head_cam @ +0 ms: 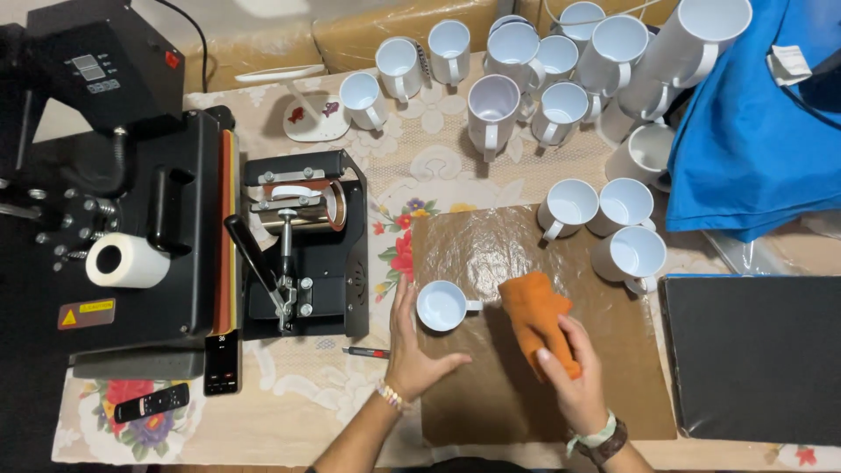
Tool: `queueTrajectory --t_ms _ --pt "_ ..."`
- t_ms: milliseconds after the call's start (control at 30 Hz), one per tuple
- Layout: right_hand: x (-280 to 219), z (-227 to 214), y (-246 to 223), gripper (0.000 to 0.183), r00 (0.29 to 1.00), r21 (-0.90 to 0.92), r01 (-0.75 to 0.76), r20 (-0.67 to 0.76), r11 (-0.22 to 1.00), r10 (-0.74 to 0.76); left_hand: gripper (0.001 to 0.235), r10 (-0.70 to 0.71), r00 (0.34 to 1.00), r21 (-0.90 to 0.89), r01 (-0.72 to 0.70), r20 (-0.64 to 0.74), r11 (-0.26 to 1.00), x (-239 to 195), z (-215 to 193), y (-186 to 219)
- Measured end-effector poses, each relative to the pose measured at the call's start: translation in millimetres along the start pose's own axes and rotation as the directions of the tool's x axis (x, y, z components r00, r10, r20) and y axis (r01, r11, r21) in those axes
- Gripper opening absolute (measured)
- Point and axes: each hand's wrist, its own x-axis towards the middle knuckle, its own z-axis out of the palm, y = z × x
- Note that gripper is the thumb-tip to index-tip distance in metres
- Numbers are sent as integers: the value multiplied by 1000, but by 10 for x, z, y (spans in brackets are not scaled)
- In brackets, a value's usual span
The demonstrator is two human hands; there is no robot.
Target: Cleaning white ceramic mugs with a cloth and placing them into a mug heat press for sublimation.
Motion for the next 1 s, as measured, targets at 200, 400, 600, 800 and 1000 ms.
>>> queueTrajectory --t_ms 200,400,600,800,1000 --pt "-79 315 -630 83 729 -241 634 503 734 -464 94 -169 970 -896 230 178 379 -261 320 303" --pt "-147 368 -730 44 925 -141 332 240 933 -293 76 -218 916 -941 321 337 -104 -139 -50 653" --pt "20 367 -718 68 969 364 -223 186 904 164 67 -297 902 -936 346 314 60 -284 -170 498" --pt "-66 462 -583 48 888 238 -410 322 880 327 55 -211 951 -741 310 228 595 -266 -448 532" --pt "-260 539 -490 17 936 173 -218 316 960 156 31 -172 982 -391 127 -82 912 -267 -835 381"
